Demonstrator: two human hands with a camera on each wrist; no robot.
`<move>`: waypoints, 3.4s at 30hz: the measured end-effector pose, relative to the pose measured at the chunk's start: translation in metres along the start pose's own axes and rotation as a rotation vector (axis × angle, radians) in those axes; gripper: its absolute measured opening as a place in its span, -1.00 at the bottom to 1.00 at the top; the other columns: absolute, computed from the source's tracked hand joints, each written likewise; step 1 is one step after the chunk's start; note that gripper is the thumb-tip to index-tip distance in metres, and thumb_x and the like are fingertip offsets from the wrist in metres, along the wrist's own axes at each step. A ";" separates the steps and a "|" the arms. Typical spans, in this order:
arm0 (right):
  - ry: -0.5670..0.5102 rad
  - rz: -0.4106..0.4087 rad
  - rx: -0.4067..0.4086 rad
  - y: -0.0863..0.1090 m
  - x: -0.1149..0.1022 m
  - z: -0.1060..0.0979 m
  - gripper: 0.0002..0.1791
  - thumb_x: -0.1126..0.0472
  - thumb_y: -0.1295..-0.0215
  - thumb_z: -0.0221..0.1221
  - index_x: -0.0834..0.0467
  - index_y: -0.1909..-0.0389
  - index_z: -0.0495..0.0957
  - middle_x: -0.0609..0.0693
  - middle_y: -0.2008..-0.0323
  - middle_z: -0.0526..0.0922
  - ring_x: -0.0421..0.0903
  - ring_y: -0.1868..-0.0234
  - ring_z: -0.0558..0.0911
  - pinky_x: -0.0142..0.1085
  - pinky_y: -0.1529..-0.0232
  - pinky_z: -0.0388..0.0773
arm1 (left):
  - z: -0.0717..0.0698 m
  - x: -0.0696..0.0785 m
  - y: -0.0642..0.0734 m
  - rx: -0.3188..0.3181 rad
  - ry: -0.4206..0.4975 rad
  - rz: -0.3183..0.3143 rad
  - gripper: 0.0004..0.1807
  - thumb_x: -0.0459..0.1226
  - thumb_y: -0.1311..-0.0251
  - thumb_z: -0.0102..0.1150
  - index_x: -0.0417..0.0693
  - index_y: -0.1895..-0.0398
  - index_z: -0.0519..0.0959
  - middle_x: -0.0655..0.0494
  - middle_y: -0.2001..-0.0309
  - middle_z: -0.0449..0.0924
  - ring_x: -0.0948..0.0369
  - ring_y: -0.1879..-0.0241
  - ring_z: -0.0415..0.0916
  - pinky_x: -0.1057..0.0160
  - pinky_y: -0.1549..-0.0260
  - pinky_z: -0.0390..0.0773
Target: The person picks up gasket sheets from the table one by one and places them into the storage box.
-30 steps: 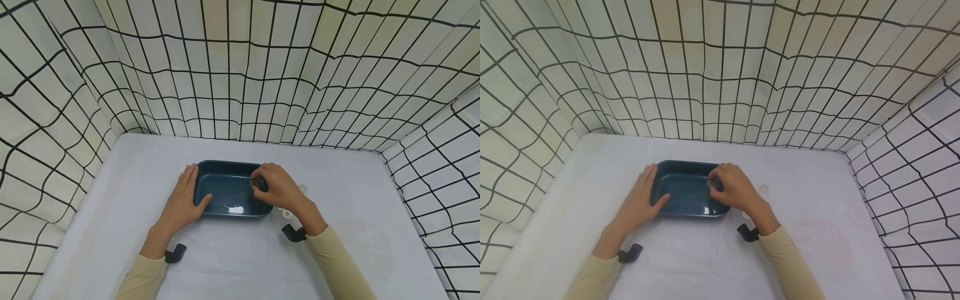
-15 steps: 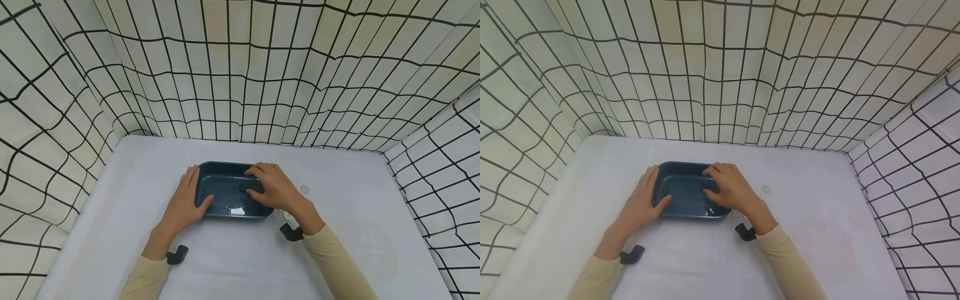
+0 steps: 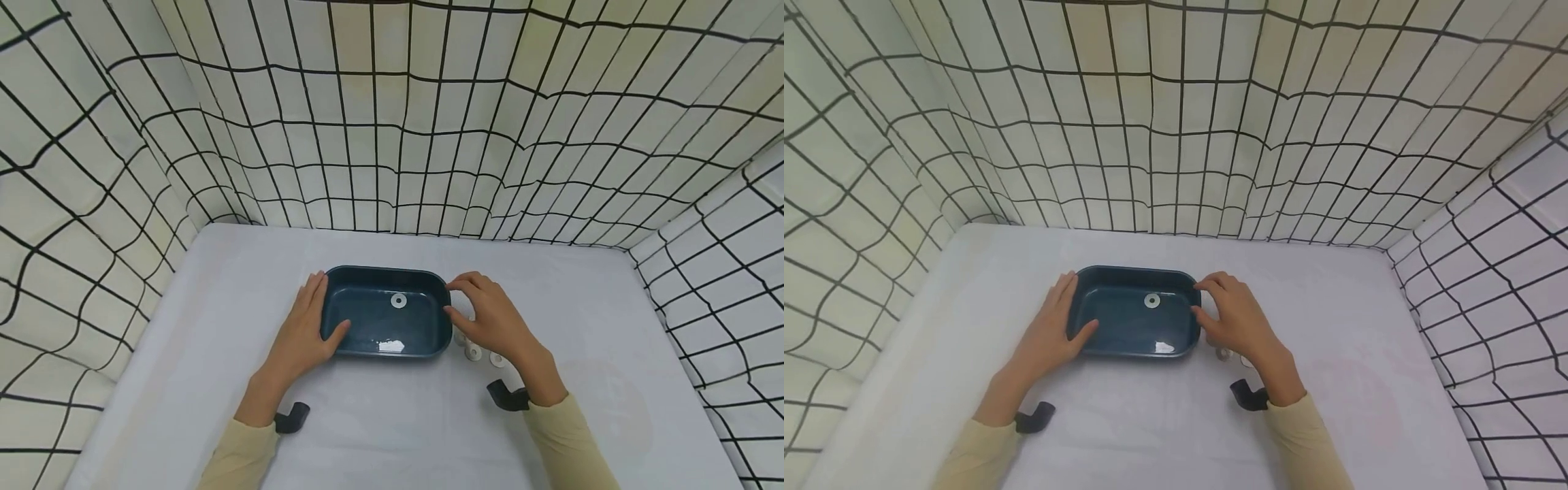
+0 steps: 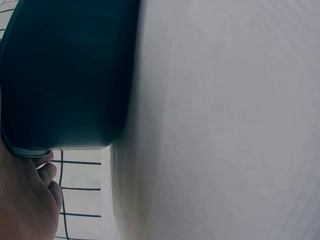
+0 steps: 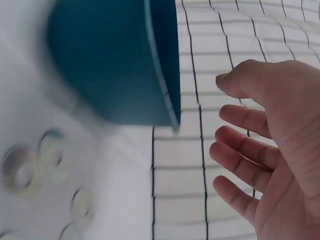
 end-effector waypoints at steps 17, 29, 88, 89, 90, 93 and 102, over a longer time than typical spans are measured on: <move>-0.016 0.240 -0.074 0.079 0.055 0.017 -0.75 0.24 -0.31 0.41 0.15 0.01 0.70 -0.04 0.19 0.73 -0.16 0.22 0.63 -0.31 0.25 0.62 | 0.001 0.003 0.000 0.010 -0.007 -0.003 0.08 0.07 -0.39 0.23 -0.26 -0.72 -0.09 -0.19 -0.74 -0.12 -0.13 -0.74 -0.16 -0.17 -0.71 -0.01; -0.017 0.363 -0.106 0.109 0.071 0.033 -0.69 0.19 -0.26 0.46 0.15 0.01 0.74 0.02 0.13 0.75 -0.13 0.16 0.66 -0.17 0.13 0.69 | 0.005 0.001 0.003 -0.008 -0.001 -0.019 0.08 0.08 -0.39 0.23 -0.24 -0.73 -0.10 -0.15 -0.75 -0.15 -0.10 -0.75 -0.17 -0.17 -0.71 -0.03; -0.075 0.144 0.027 0.065 0.052 0.010 -0.73 0.29 -0.18 0.40 0.13 0.08 0.70 -0.04 0.21 0.76 -0.09 0.17 0.68 -0.17 0.17 0.66 | 0.001 0.002 0.000 -0.014 0.019 -0.019 0.08 0.09 -0.41 0.22 -0.22 -0.73 -0.12 -0.14 -0.76 -0.16 -0.12 -0.75 -0.16 -0.20 -0.70 -0.02; -0.079 0.137 0.035 0.062 0.050 0.009 -0.72 0.29 -0.19 0.40 0.13 0.06 0.70 -0.03 0.18 0.76 -0.07 0.14 0.69 -0.15 0.15 0.67 | 0.002 0.002 0.000 -0.016 0.021 -0.023 0.08 0.09 -0.41 0.22 -0.21 -0.73 -0.13 -0.13 -0.76 -0.17 -0.12 -0.75 -0.17 -0.20 -0.70 -0.02; -0.080 0.128 0.038 0.059 0.048 0.008 -0.71 0.28 -0.20 0.40 0.13 0.04 0.69 -0.02 0.16 0.76 -0.06 0.12 0.70 -0.12 0.12 0.69 | 0.003 0.002 0.001 -0.018 0.020 -0.028 0.08 0.09 -0.41 0.21 -0.20 -0.74 -0.13 -0.13 -0.76 -0.18 -0.14 -0.75 -0.16 -0.21 -0.70 0.00; -0.076 0.103 0.046 0.048 0.041 0.007 -0.68 0.25 -0.21 0.40 0.14 0.00 0.68 0.00 0.12 0.76 -0.03 0.06 0.71 -0.06 0.04 0.72 | 0.004 0.000 0.001 -0.020 0.021 -0.040 0.09 0.10 -0.42 0.20 -0.16 -0.75 -0.16 -0.10 -0.76 -0.20 -0.18 -0.74 -0.16 -0.25 -0.68 0.04; -0.066 -0.017 0.065 0.018 0.019 0.000 -0.69 0.24 -0.23 0.42 0.15 0.00 0.70 0.01 0.10 0.78 -0.03 0.04 0.72 -0.07 -0.02 0.74 | 0.004 -0.001 0.001 -0.009 0.017 -0.029 0.08 0.10 -0.42 0.20 -0.15 -0.75 -0.15 -0.10 -0.76 -0.18 -0.17 -0.74 -0.16 -0.26 -0.67 0.06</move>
Point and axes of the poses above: each hand's wrist, its own y-axis away from the middle knuckle, its own z-axis out of the palm, x = y × z, the point moved 6 cm from there along -y, towards the middle knuckle
